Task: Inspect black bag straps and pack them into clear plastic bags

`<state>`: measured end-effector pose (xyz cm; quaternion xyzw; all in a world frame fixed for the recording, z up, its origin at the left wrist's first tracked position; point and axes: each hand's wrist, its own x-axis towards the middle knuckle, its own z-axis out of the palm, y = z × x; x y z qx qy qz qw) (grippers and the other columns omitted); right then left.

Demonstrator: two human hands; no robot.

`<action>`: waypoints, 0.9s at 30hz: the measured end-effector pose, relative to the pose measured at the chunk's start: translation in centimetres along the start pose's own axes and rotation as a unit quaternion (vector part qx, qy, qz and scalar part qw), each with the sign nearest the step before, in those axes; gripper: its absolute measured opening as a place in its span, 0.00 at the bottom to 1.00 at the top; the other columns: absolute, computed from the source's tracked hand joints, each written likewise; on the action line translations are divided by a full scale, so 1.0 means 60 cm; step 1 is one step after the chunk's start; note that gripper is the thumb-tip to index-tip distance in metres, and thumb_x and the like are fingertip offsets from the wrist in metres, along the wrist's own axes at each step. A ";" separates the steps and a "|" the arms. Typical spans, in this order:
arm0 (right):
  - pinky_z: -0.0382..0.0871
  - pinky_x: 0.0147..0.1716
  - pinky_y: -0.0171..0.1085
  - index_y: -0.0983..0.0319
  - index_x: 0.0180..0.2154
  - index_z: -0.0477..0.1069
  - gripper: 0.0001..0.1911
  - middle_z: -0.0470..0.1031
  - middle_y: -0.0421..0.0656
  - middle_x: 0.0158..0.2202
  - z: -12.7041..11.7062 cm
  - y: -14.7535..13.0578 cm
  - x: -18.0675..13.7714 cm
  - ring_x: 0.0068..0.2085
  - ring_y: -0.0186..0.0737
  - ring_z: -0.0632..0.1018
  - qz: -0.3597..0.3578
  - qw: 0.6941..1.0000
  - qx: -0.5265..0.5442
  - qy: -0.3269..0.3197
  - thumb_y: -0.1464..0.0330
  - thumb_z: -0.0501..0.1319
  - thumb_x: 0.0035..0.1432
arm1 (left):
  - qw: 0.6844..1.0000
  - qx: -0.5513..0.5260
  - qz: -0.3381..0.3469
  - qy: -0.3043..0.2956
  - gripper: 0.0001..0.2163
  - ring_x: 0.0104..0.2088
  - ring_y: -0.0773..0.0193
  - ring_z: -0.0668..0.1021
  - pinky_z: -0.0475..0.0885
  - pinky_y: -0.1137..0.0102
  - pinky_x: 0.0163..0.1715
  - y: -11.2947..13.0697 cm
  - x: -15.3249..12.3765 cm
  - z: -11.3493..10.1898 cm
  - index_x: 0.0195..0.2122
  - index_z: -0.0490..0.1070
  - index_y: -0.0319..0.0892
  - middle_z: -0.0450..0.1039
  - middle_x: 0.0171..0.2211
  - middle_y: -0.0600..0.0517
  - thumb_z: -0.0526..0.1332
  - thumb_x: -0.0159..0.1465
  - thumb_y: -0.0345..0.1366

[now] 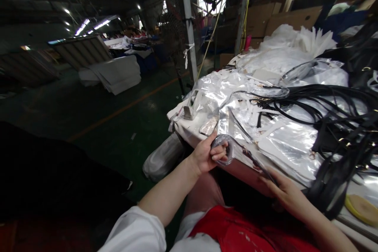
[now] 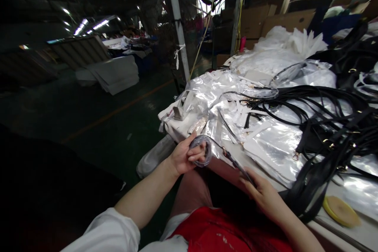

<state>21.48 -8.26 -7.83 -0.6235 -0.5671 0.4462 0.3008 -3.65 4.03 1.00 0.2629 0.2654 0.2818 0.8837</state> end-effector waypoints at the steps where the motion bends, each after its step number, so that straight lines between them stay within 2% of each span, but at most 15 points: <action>1: 0.73 0.31 0.39 0.60 0.56 0.69 0.30 0.78 0.46 0.37 0.011 -0.007 -0.001 0.34 0.45 0.78 0.008 0.999 0.006 -0.034 0.47 0.55 0.62 | 0.999 -0.019 0.028 0.006 0.29 0.12 0.75 0.55 0.71 0.75 0.29 0.004 0.003 0.007 0.28 0.73 0.34 0.49 0.11 0.62 0.46 0.71 0.53; 3: 0.70 0.26 0.36 0.61 0.54 0.71 0.30 0.77 0.43 0.31 0.038 -0.030 -0.006 0.27 0.39 0.74 0.021 0.992 0.035 -0.115 0.46 0.51 0.64 | 0.995 -0.032 0.098 0.018 0.27 0.15 0.74 0.60 0.73 0.72 0.35 0.002 0.012 0.023 0.31 0.73 0.34 0.52 0.13 0.62 0.48 0.70 0.53; 5: 0.67 0.25 0.34 0.62 0.52 0.71 0.30 0.76 0.43 0.30 0.063 -0.061 -0.014 0.26 0.36 0.71 0.017 0.978 0.087 -0.187 0.46 0.50 0.65 | 0.981 -0.011 0.190 0.047 0.25 0.18 0.73 0.64 0.74 0.67 0.42 -0.012 0.026 0.037 0.34 0.72 0.36 0.56 0.16 0.61 0.50 0.68 0.55; 7: 0.64 0.26 0.33 0.63 0.50 0.72 0.29 0.75 0.42 0.30 0.082 -0.095 -0.022 0.28 0.35 0.71 0.001 0.961 0.149 -0.231 0.47 0.50 0.65 | 0.948 0.064 0.298 0.094 0.25 0.21 0.71 0.68 0.72 0.63 0.47 -0.037 0.041 0.043 0.33 0.70 0.38 0.60 0.19 0.59 0.50 0.67 0.57; 8: 0.63 0.26 0.33 0.63 0.50 0.72 0.28 0.75 0.42 0.29 0.086 -0.110 -0.026 0.28 0.35 0.70 -0.005 0.955 0.177 -0.240 0.48 0.51 0.65 | 0.921 0.130 0.346 0.120 0.24 0.24 0.69 0.70 0.72 0.62 0.48 -0.053 0.047 0.043 0.32 0.68 0.40 0.63 0.21 0.57 0.49 0.68 0.57; 10: 0.60 0.24 0.32 0.63 0.48 0.72 0.27 0.74 0.42 0.28 0.085 -0.133 -0.033 0.26 0.33 0.67 -0.005 0.945 0.221 -0.243 0.48 0.53 0.65 | 0.847 0.304 0.406 0.160 0.23 0.29 0.64 0.73 0.70 0.61 0.48 -0.086 0.054 0.035 0.31 0.66 0.41 0.68 0.24 0.52 0.47 0.69 0.55; 12: 0.55 0.21 0.30 0.64 0.45 0.73 0.25 0.73 0.41 0.27 0.073 -0.143 -0.038 0.22 0.30 0.63 0.021 0.935 0.260 -0.240 0.49 0.55 0.63 | 0.753 0.481 0.416 0.170 0.21 0.33 0.59 0.75 0.70 0.61 0.45 -0.115 0.054 0.021 0.33 0.66 0.42 0.71 0.29 0.47 0.45 0.70 0.52; 13: 0.52 0.19 0.30 0.64 0.43 0.73 0.25 0.72 0.40 0.25 0.063 -0.144 -0.040 0.20 0.28 0.60 0.038 0.930 0.282 -0.234 0.49 0.57 0.62 | 0.705 0.554 0.415 0.156 0.21 0.34 0.57 0.75 0.71 0.60 0.43 -0.127 0.052 0.014 0.34 0.66 0.41 0.71 0.30 0.45 0.43 0.70 0.50; 16: 0.45 0.15 0.29 0.64 0.37 0.73 0.24 0.69 0.37 0.19 0.030 -0.130 -0.044 0.17 0.26 0.55 0.074 0.926 0.319 -0.186 0.48 0.58 0.60 | 0.580 0.699 0.414 0.056 0.22 0.32 0.53 0.75 0.71 0.59 0.37 -0.145 0.045 -0.005 0.35 0.68 0.39 0.71 0.29 0.41 0.43 0.69 0.51; 18: 0.42 0.14 0.29 0.64 0.34 0.72 0.24 0.68 0.37 0.17 0.008 -0.116 -0.047 0.15 0.26 0.53 0.088 0.936 0.298 -0.168 0.47 0.58 0.60 | 0.523 0.750 0.406 -0.012 0.23 0.31 0.52 0.75 0.71 0.60 0.35 -0.145 0.042 -0.009 0.34 0.70 0.37 0.71 0.29 0.40 0.47 0.67 0.53; 19: 0.42 0.13 0.29 0.64 0.33 0.71 0.25 0.68 0.37 0.17 -0.002 -0.109 -0.047 0.14 0.25 0.53 0.096 0.942 0.272 -0.171 0.47 0.58 0.60 | 0.506 0.766 0.396 -0.035 0.23 0.31 0.52 0.76 0.71 0.61 0.35 -0.143 0.040 -0.009 0.33 0.70 0.37 0.72 0.28 0.40 0.48 0.67 0.53; 21: 0.46 0.13 0.29 0.63 0.34 0.72 0.24 0.70 0.38 0.19 -0.019 -0.100 -0.048 0.14 0.26 0.57 0.103 0.958 0.197 -0.183 0.47 0.59 0.59 | 0.493 0.785 0.368 -0.067 0.22 0.31 0.53 0.76 0.70 0.63 0.35 -0.137 0.036 -0.005 0.32 0.72 0.38 0.73 0.28 0.41 0.50 0.67 0.52; 23: 0.60 0.17 0.30 0.62 0.39 0.73 0.22 0.76 0.42 0.27 -0.036 -0.097 -0.045 0.21 0.32 0.69 0.068 0.979 0.086 -0.172 0.49 0.60 0.59 | 0.512 0.792 0.321 -0.084 0.21 0.30 0.54 0.77 0.69 0.65 0.34 -0.131 0.031 -0.001 0.30 0.72 0.40 0.74 0.27 0.43 0.52 0.67 0.51; 25: 0.70 0.31 0.35 0.59 0.43 0.75 0.18 0.79 0.45 0.37 -0.052 -0.098 -0.041 0.34 0.42 0.77 0.003 0.989 -0.045 -0.139 0.52 0.61 0.60 | 0.570 0.777 0.249 -0.099 0.20 0.28 0.57 0.76 0.68 0.67 0.32 -0.128 0.025 0.001 0.27 0.71 0.41 0.73 0.25 0.46 0.54 0.67 0.50; 27: 0.70 0.42 0.41 0.56 0.43 0.77 0.17 0.79 0.46 0.42 -0.062 -0.099 -0.035 0.42 0.48 0.77 -0.051 0.979 -0.161 -0.115 0.53 0.59 0.62 | 0.673 0.713 0.143 -0.136 0.21 0.25 0.62 0.74 0.67 0.70 0.30 -0.128 0.020 -0.002 0.24 0.70 0.42 0.71 0.22 0.50 0.53 0.67 0.51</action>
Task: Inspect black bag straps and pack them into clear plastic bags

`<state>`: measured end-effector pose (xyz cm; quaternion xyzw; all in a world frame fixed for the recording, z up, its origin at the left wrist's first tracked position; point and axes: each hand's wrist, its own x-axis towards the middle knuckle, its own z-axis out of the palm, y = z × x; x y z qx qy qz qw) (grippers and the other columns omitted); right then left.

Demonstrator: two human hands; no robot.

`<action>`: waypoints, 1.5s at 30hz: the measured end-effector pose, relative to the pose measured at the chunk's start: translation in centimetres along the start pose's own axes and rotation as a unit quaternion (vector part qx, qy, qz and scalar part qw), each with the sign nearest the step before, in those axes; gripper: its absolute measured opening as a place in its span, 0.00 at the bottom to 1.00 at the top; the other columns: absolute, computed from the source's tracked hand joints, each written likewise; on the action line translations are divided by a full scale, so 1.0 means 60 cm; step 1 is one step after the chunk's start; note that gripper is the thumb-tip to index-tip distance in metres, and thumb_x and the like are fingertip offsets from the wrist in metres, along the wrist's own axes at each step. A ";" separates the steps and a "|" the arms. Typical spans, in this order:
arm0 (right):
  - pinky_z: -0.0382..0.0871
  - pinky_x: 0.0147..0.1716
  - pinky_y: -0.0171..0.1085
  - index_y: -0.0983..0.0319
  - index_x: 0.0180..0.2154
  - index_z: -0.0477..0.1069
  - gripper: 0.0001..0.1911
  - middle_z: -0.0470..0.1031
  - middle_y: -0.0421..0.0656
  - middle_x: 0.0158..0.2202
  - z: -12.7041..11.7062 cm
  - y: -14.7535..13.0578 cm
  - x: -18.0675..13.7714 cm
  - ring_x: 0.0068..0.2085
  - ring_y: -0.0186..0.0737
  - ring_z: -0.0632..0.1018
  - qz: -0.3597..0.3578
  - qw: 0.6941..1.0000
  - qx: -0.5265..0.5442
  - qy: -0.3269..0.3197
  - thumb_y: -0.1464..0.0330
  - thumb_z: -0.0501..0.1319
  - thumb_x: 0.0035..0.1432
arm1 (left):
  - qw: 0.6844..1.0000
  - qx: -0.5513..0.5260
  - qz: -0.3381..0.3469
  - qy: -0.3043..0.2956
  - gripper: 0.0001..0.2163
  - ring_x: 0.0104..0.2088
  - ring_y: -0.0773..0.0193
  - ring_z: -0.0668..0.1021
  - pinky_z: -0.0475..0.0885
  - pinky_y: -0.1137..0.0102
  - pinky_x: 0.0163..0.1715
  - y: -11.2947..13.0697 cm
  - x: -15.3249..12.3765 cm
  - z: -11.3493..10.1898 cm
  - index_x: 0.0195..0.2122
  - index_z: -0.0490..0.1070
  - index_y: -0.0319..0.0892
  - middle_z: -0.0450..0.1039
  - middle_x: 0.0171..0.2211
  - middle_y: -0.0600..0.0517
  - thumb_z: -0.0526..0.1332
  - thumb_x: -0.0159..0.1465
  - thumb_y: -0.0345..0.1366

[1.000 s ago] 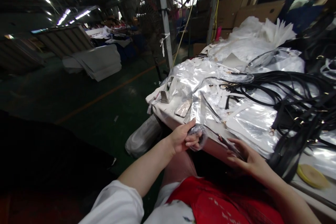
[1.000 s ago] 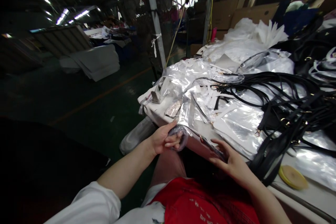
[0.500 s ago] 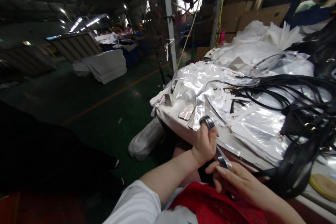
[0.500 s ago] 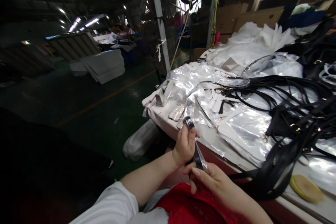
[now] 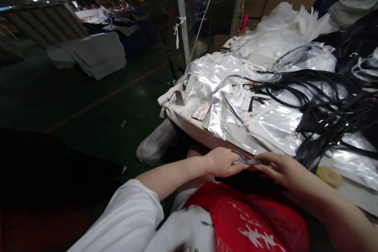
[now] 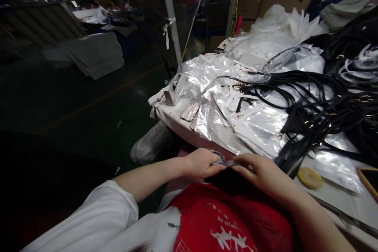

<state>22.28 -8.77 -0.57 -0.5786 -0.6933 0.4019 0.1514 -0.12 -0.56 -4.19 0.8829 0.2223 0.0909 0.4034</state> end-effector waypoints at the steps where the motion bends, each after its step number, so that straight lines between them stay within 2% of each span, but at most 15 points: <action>1: 0.69 0.43 0.42 0.55 0.42 0.77 0.17 0.79 0.46 0.41 -0.001 0.001 0.002 0.41 0.49 0.77 -0.009 0.999 -0.046 0.010 0.53 0.58 0.63 | 0.994 -0.094 -0.027 -0.043 0.23 0.22 0.64 0.72 0.66 0.71 0.28 -0.001 -0.002 0.001 0.23 0.69 0.42 0.69 0.20 0.52 0.52 0.67 0.53; 4: 0.69 0.43 0.44 0.57 0.44 0.76 0.20 0.79 0.47 0.39 0.019 0.003 0.010 0.40 0.49 0.77 -0.029 0.996 -0.076 0.045 0.54 0.52 0.67 | 0.907 -0.391 -0.089 -0.131 0.28 0.15 0.69 0.64 0.69 0.70 0.26 -0.007 -0.005 0.004 0.20 0.64 0.42 0.59 0.12 0.57 0.49 0.66 0.60; 8: 0.70 0.48 0.44 0.61 0.47 0.72 0.23 0.78 0.48 0.45 0.093 0.002 0.025 0.46 0.48 0.77 -0.093 0.988 0.082 0.092 0.54 0.46 0.69 | 0.767 -0.622 -0.113 -0.112 0.27 0.11 0.72 0.59 0.72 0.69 0.29 -0.010 0.000 0.007 0.22 0.67 0.39 0.53 0.09 0.61 0.49 0.68 0.56; 11: 0.74 0.33 0.39 0.61 0.42 0.70 0.23 0.78 0.46 0.36 0.143 0.001 0.037 0.34 0.44 0.78 -0.064 0.966 0.195 0.155 0.51 0.47 0.67 | 0.684 -0.712 -0.132 -0.087 0.27 0.11 0.72 0.57 0.72 0.71 0.31 -0.008 0.004 0.013 0.27 0.71 0.37 0.51 0.09 0.61 0.44 0.71 0.51; 13: 0.70 0.21 0.36 0.60 0.41 0.69 0.23 0.76 0.42 0.27 0.155 0.002 0.039 0.23 0.39 0.73 -0.014 0.955 0.244 0.166 0.49 0.48 0.66 | 0.649 -0.745 -0.134 -0.076 0.27 0.11 0.72 0.58 0.72 0.70 0.32 -0.009 0.007 0.023 0.27 0.71 0.37 0.51 0.09 0.61 0.42 0.71 0.50; 15: 0.68 0.20 0.35 0.60 0.39 0.70 0.23 0.75 0.41 0.25 0.148 0.005 0.036 0.21 0.38 0.72 0.011 0.957 0.245 0.155 0.48 0.50 0.65 | 0.665 -0.731 -0.145 -0.048 0.26 0.14 0.71 0.63 0.72 0.69 0.34 -0.015 0.011 0.036 0.27 0.70 0.38 0.55 0.11 0.59 0.44 0.70 0.52; 18: 0.72 0.34 0.38 0.61 0.38 0.74 0.22 0.79 0.45 0.34 0.119 0.009 0.022 0.33 0.44 0.78 0.011 0.981 0.160 0.111 0.50 0.53 0.64 | 0.780 -0.588 -0.181 0.109 0.24 0.24 0.66 0.73 0.71 0.68 0.35 -0.028 0.012 0.054 0.35 0.71 0.36 0.69 0.21 0.53 0.51 0.67 0.55; 20: 0.71 0.38 0.39 0.60 0.38 0.75 0.20 0.81 0.45 0.36 0.103 0.014 0.011 0.36 0.46 0.79 0.032 0.994 0.095 0.043 0.52 0.54 0.64 | 0.863 -0.450 -0.161 0.165 0.24 0.31 0.64 0.76 0.71 0.69 0.38 -0.033 0.008 0.063 0.46 0.71 0.37 0.76 0.32 0.49 0.53 0.66 0.54; 22: 0.70 0.37 0.39 0.61 0.37 0.76 0.20 0.81 0.45 0.35 0.096 0.021 0.002 0.35 0.46 0.79 0.057 0.996 0.066 -0.016 0.53 0.54 0.64 | 0.934 -0.327 -0.091 0.110 0.22 0.40 0.61 0.78 0.71 0.68 0.44 -0.031 0.001 0.070 0.54 0.70 0.39 0.77 0.42 0.46 0.55 0.66 0.50; 24: 0.70 0.37 0.40 0.62 0.36 0.76 0.20 0.81 0.46 0.35 0.100 0.029 -0.003 0.35 0.46 0.79 0.065 0.995 0.075 -0.030 0.54 0.53 0.64 | 0.968 -0.243 -0.023 0.053 0.19 0.47 0.59 0.77 0.69 0.68 0.50 -0.024 -0.006 0.078 0.54 0.72 0.41 0.77 0.48 0.46 0.57 0.66 0.45; 26: 0.71 0.40 0.41 0.63 0.38 0.76 0.19 0.81 0.47 0.37 0.110 0.038 -0.005 0.38 0.47 0.79 0.057 0.992 0.114 -0.024 0.55 0.54 0.63 | 0.975 -0.214 -0.009 0.057 0.16 0.49 0.59 0.77 0.68 0.69 0.53 -0.016 -0.009 0.089 0.51 0.74 0.40 0.77 0.49 0.46 0.57 0.67 0.41; 30: 0.71 0.42 0.40 0.64 0.45 0.74 0.20 0.81 0.46 0.41 0.140 0.047 -0.002 0.41 0.48 0.79 0.059 0.984 0.170 -0.009 0.58 0.65 0.54 | 0.959 -0.250 -0.075 0.107 0.16 0.45 0.60 0.79 0.71 0.70 0.50 -0.015 -0.005 0.116 0.47 0.77 0.38 0.79 0.45 0.46 0.55 0.67 0.41; 36: 0.68 0.33 0.38 0.64 0.30 0.72 0.10 0.80 0.46 0.30 0.165 0.042 0.010 0.32 0.45 0.78 0.117 0.986 0.108 0.038 0.68 0.54 0.57 | 0.949 -0.283 -0.113 0.078 0.17 0.41 0.61 0.79 0.72 0.72 0.44 -0.036 -0.004 0.123 0.44 0.77 0.38 0.80 0.42 0.47 0.55 0.67 0.44; 42: 0.68 0.36 0.36 0.63 0.33 0.74 0.11 0.81 0.45 0.33 0.152 0.029 0.023 0.34 0.43 0.79 0.105 0.992 0.062 0.040 0.72 0.53 0.56 | 0.965 -0.218 -0.127 0.069 0.14 0.39 0.62 0.78 0.71 0.72 0.40 -0.030 -0.010 0.100 0.43 0.76 0.42 0.79 0.39 0.50 0.55 0.67 0.43; 45: 0.69 0.38 0.36 0.63 0.35 0.76 0.13 0.81 0.46 0.35 0.150 0.019 0.025 0.36 0.44 0.79 0.085 0.995 0.045 0.007 0.71 0.53 0.58 | 0.954 -0.220 -0.174 0.104 0.13 0.35 0.62 0.77 0.70 0.72 0.36 -0.021 -0.012 0.109 0.40 0.75 0.41 0.78 0.35 0.51 0.60 0.63 0.45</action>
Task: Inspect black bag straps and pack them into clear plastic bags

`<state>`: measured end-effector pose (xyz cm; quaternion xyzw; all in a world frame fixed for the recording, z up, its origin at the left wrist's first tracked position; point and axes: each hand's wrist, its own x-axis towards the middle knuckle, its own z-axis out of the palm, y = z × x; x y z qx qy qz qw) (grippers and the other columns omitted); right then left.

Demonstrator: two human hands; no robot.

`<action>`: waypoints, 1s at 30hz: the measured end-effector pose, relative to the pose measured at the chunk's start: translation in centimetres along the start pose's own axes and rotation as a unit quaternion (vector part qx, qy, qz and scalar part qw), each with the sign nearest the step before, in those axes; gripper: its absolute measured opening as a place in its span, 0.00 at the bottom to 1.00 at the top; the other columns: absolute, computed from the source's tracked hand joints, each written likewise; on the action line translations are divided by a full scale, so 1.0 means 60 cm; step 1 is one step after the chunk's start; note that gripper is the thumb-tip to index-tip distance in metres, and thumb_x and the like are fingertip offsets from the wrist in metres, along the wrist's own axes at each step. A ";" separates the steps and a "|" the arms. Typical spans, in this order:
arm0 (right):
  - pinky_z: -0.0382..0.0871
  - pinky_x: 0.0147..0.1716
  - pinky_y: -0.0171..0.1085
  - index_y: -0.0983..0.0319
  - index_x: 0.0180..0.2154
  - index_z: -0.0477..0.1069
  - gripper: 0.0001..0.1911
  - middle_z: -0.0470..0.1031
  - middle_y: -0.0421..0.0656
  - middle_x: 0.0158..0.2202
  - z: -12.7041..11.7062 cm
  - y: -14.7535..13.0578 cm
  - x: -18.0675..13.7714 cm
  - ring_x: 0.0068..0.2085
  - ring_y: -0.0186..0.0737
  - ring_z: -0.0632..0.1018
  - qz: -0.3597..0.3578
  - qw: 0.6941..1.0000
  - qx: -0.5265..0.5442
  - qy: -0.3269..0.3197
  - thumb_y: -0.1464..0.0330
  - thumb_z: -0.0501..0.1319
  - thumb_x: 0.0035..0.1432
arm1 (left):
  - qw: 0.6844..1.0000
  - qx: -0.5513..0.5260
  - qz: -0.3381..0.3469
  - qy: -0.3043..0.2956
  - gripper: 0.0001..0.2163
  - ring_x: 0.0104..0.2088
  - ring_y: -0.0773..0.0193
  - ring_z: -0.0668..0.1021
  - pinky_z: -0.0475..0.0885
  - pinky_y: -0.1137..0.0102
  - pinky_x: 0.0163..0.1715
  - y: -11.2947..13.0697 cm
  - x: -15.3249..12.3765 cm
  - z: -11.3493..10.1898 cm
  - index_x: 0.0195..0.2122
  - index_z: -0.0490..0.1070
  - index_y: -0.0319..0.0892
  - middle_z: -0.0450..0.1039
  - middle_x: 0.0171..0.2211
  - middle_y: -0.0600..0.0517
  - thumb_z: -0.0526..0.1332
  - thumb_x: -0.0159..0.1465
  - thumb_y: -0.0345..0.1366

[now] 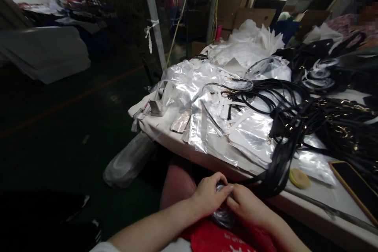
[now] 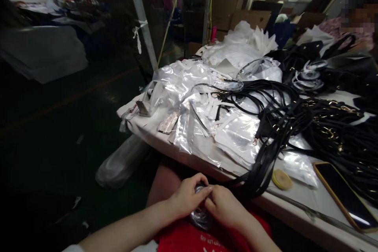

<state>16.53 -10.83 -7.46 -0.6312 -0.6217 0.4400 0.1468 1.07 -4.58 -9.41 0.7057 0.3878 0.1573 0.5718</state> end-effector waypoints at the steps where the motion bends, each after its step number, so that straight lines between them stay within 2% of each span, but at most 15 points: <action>1: 0.69 0.38 0.36 0.63 0.36 0.77 0.13 0.81 0.47 0.35 -0.002 -0.003 -0.002 0.37 0.44 0.80 -0.003 1.000 -0.006 -0.012 0.71 0.53 0.59 | 1.000 -0.014 -0.011 0.022 0.12 0.34 0.62 0.77 0.70 0.72 0.36 -0.002 -0.002 0.006 0.38 0.76 0.41 0.78 0.34 0.51 0.61 0.62 0.45; 3: 0.69 0.39 0.36 0.63 0.39 0.78 0.12 0.82 0.47 0.37 -0.015 -0.006 -0.006 0.38 0.44 0.80 -0.009 0.999 -0.016 -0.037 0.68 0.56 0.59 | 0.997 -0.060 -0.024 0.045 0.12 0.35 0.62 0.78 0.70 0.73 0.37 -0.013 -0.005 0.016 0.37 0.76 0.40 0.79 0.34 0.51 0.60 0.63 0.44; 5: 0.70 0.40 0.36 0.62 0.45 0.77 0.15 0.81 0.47 0.40 -0.045 0.000 -0.008 0.39 0.45 0.80 -0.016 0.999 -0.023 -0.025 0.64 0.60 0.58 | 0.994 -0.096 -0.036 0.034 0.14 0.35 0.62 0.79 0.70 0.72 0.38 -0.027 -0.006 0.022 0.35 0.78 0.40 0.80 0.34 0.50 0.58 0.64 0.44; 6: 0.71 0.41 0.37 0.61 0.48 0.75 0.18 0.81 0.47 0.41 -0.065 0.007 -0.007 0.40 0.45 0.80 -0.015 0.999 -0.031 0.014 0.62 0.61 0.58 | 0.994 -0.100 -0.048 0.021 0.15 0.36 0.61 0.79 0.70 0.72 0.37 -0.035 -0.006 0.024 0.35 0.79 0.39 0.80 0.33 0.49 0.58 0.64 0.45; 7: 0.71 0.41 0.37 0.61 0.50 0.74 0.19 0.81 0.47 0.43 -0.088 0.017 -0.003 0.40 0.44 0.80 -0.010 0.995 -0.051 0.082 0.60 0.61 0.59 | 0.993 -0.097 -0.063 0.007 0.16 0.35 0.60 0.79 0.70 0.72 0.37 -0.041 -0.006 0.024 0.34 0.79 0.39 0.80 0.33 0.49 0.58 0.63 0.46; 9: 0.71 0.40 0.39 0.60 0.49 0.75 0.18 0.80 0.47 0.44 -0.131 0.044 0.012 0.39 0.44 0.79 0.014 0.961 -0.116 0.252 0.58 0.57 0.63 | 0.992 -0.087 -0.092 -0.018 0.17 0.35 0.59 0.79 0.70 0.71 0.36 -0.050 -0.004 0.023 0.34 0.80 0.38 0.81 0.33 0.48 0.59 0.62 0.47; 10: 0.71 0.40 0.40 0.59 0.47 0.76 0.18 0.79 0.47 0.43 -0.149 0.059 0.022 0.37 0.43 0.79 0.025 0.937 -0.151 0.313 0.58 0.55 0.64 | 0.991 -0.083 -0.102 -0.029 0.18 0.35 0.59 0.79 0.70 0.71 0.35 -0.051 -0.003 0.022 0.35 0.80 0.37 0.81 0.33 0.48 0.59 0.61 0.47; 12: 0.71 0.37 0.40 0.59 0.44 0.78 0.17 0.79 0.47 0.42 -0.170 0.090 0.044 0.34 0.43 0.79 0.037 0.909 -0.200 0.364 0.58 0.56 0.63 | 0.990 -0.077 -0.109 -0.042 0.19 0.35 0.59 0.79 0.69 0.70 0.35 -0.050 -0.001 0.019 0.35 0.80 0.37 0.81 0.33 0.48 0.59 0.61 0.48; 15: 0.70 0.35 0.40 0.60 0.42 0.79 0.18 0.78 0.47 0.41 -0.169 0.122 0.068 0.35 0.43 0.79 0.043 0.905 -0.223 0.360 0.57 0.56 0.63 | 0.990 -0.072 -0.111 -0.045 0.19 0.34 0.59 0.78 0.69 0.70 0.33 -0.045 0.002 0.017 0.35 0.80 0.37 0.81 0.33 0.48 0.59 0.61 0.48; 19: 0.69 0.35 0.39 0.59 0.44 0.79 0.20 0.78 0.46 0.41 -0.153 0.137 0.074 0.38 0.44 0.79 0.047 0.897 -0.252 0.361 0.56 0.53 0.66 | 0.990 -0.066 -0.116 -0.042 0.17 0.34 0.59 0.78 0.69 0.71 0.34 -0.043 0.005 0.016 0.36 0.80 0.37 0.81 0.33 0.48 0.59 0.61 0.46; 24: 0.69 0.37 0.38 0.58 0.45 0.79 0.20 0.79 0.44 0.42 -0.157 0.133 0.069 0.39 0.42 0.79 0.048 0.894 -0.291 0.338 0.58 0.51 0.67 | 0.991 -0.056 -0.108 -0.054 0.18 0.34 0.59 0.79 0.69 0.71 0.34 -0.043 0.006 0.017 0.36 0.81 0.36 0.81 0.33 0.47 0.59 0.61 0.46; 30: 0.66 0.36 0.39 0.61 0.44 0.79 0.18 0.79 0.47 0.40 -0.162 0.113 0.076 0.38 0.45 0.77 0.061 0.878 -0.357 0.314 0.63 0.52 0.67 | 0.991 -0.066 -0.103 -0.053 0.18 0.35 0.58 0.79 0.69 0.70 0.35 -0.040 0.004 0.020 0.37 0.81 0.35 0.81 0.34 0.46 0.59 0.61 0.46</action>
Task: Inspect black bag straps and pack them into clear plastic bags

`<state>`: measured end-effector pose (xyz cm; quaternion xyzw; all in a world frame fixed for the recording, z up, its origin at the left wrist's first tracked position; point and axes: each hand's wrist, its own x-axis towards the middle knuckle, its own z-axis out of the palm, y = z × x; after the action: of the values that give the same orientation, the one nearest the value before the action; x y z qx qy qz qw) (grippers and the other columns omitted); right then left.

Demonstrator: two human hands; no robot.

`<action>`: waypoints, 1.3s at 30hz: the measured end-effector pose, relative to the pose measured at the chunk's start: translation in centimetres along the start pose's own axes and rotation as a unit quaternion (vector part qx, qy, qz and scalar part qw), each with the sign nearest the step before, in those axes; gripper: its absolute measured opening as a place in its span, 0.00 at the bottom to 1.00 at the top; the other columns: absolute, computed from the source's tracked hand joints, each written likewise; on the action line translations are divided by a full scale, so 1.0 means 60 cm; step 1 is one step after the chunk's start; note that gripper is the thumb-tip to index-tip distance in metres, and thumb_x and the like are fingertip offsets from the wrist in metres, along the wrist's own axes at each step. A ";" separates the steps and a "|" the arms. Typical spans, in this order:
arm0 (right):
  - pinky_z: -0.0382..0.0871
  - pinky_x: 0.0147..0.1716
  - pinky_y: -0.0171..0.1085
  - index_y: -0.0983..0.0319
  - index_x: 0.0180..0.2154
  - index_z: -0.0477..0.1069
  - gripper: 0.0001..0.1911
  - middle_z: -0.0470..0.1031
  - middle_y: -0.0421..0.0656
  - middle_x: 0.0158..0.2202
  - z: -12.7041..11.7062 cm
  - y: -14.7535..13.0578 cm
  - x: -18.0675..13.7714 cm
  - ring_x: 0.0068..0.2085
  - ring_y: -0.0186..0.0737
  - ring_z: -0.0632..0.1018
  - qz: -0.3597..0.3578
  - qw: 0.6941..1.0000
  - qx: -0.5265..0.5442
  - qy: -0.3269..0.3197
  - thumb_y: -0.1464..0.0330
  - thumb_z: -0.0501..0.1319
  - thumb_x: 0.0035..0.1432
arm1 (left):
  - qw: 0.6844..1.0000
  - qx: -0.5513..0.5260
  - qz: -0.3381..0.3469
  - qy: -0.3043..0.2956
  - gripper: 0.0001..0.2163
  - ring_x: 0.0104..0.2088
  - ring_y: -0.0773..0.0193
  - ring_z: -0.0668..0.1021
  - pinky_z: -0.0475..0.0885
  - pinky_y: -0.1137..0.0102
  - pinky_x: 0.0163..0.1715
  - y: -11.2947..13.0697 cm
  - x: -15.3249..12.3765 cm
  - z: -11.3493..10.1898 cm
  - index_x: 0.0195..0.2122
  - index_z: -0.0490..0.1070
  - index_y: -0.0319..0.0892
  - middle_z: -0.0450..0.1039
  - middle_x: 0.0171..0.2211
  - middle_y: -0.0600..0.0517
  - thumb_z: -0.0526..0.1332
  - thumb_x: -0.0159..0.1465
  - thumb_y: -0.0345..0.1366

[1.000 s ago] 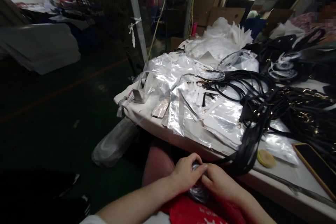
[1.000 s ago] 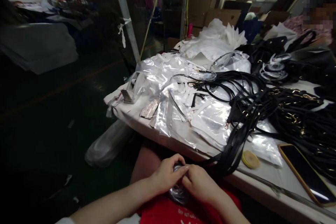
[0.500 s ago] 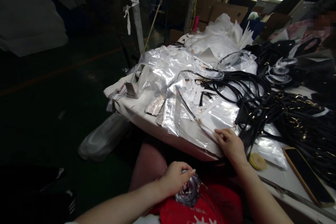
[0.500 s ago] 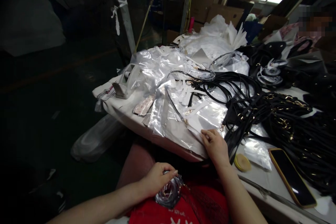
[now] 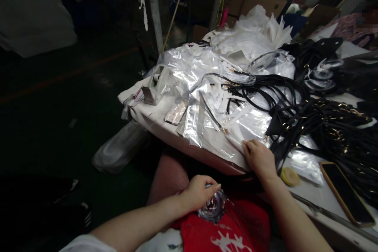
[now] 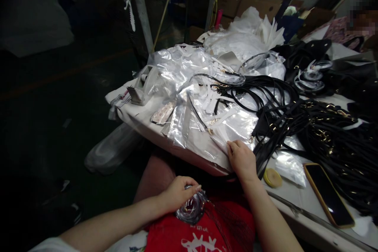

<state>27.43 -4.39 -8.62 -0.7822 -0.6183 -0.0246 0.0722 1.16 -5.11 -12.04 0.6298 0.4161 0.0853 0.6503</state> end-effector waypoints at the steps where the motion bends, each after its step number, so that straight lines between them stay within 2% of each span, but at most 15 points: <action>1: 0.65 0.35 0.39 0.61 0.43 0.79 0.17 0.79 0.48 0.39 -0.001 -0.003 0.002 0.38 0.45 0.77 0.002 1.000 -0.008 0.001 0.63 0.53 0.66 | 1.000 -0.001 -0.002 0.001 0.18 0.35 0.58 0.79 0.69 0.70 0.34 0.001 -0.001 0.000 0.36 0.81 0.35 0.81 0.34 0.45 0.59 0.61 0.46; 5: 0.65 0.33 0.40 0.60 0.40 0.80 0.15 0.79 0.46 0.39 -0.006 -0.008 0.009 0.35 0.44 0.77 0.007 1.000 -0.017 0.001 0.63 0.55 0.64 | 1.000 0.002 -0.009 0.005 0.17 0.34 0.59 0.79 0.69 0.71 0.33 0.004 -0.003 0.002 0.35 0.80 0.37 0.81 0.33 0.47 0.59 0.61 0.46; 12: 0.67 0.35 0.38 0.57 0.45 0.80 0.18 0.79 0.43 0.42 -0.003 0.005 0.002 0.39 0.43 0.79 -0.005 1.000 0.020 -0.003 0.60 0.52 0.67 | 1.000 0.002 -0.007 0.008 0.18 0.34 0.58 0.79 0.70 0.70 0.34 0.004 -0.008 0.005 0.36 0.80 0.36 0.81 0.33 0.46 0.59 0.60 0.46; 22: 0.67 0.35 0.38 0.57 0.44 0.80 0.18 0.79 0.44 0.42 0.002 0.012 0.004 0.39 0.44 0.78 0.004 0.999 0.035 -0.009 0.60 0.52 0.67 | 1.000 0.013 -0.002 0.013 0.17 0.34 0.59 0.78 0.70 0.71 0.34 0.009 -0.017 0.008 0.35 0.80 0.37 0.80 0.33 0.48 0.59 0.61 0.46; 27: 0.65 0.34 0.39 0.57 0.39 0.81 0.15 0.79 0.46 0.39 -0.008 0.000 0.011 0.37 0.44 0.77 0.008 0.999 0.033 -0.019 0.63 0.55 0.64 | 1.000 0.018 -0.010 0.015 0.17 0.34 0.59 0.78 0.69 0.71 0.33 0.013 -0.020 0.010 0.36 0.80 0.37 0.81 0.33 0.48 0.59 0.60 0.46; 30: 0.64 0.34 0.39 0.58 0.35 0.80 0.11 0.79 0.47 0.36 -0.006 -0.007 0.019 0.36 0.45 0.77 0.035 0.998 0.046 -0.009 0.66 0.58 0.59 | 1.000 0.026 -0.007 0.013 0.17 0.34 0.59 0.78 0.69 0.71 0.33 0.016 -0.021 0.009 0.36 0.80 0.37 0.81 0.34 0.48 0.59 0.61 0.46; 34: 0.66 0.35 0.42 0.60 0.35 0.78 0.10 0.80 0.50 0.34 0.007 -0.002 0.027 0.35 0.49 0.78 0.101 0.989 0.102 0.034 0.66 0.60 0.54 | 0.999 0.033 0.002 0.018 0.17 0.34 0.59 0.78 0.69 0.71 0.34 0.016 -0.024 0.006 0.36 0.80 0.38 0.81 0.33 0.48 0.59 0.61 0.46; 37: 0.68 0.35 0.44 0.62 0.35 0.76 0.13 0.80 0.51 0.32 0.022 0.015 0.027 0.34 0.51 0.79 0.157 0.967 0.181 0.084 0.61 0.57 0.57 | 1.000 0.023 0.002 0.019 0.17 0.34 0.59 0.78 0.69 0.71 0.34 0.014 -0.025 0.005 0.36 0.80 0.38 0.80 0.33 0.48 0.59 0.61 0.46; 39: 0.71 0.34 0.44 0.63 0.35 0.73 0.16 0.80 0.51 0.30 0.029 0.026 0.027 0.32 0.49 0.80 0.194 0.941 0.245 0.129 0.58 0.54 0.59 | 1.000 0.018 0.001 0.021 0.17 0.35 0.59 0.78 0.69 0.71 0.35 0.012 -0.026 0.005 0.36 0.80 0.37 0.80 0.33 0.48 0.59 0.61 0.47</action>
<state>29.24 -2.95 -10.28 -0.8350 -0.4272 0.0412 0.3444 0.67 -6.21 -10.77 0.6399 0.4307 0.0919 0.6298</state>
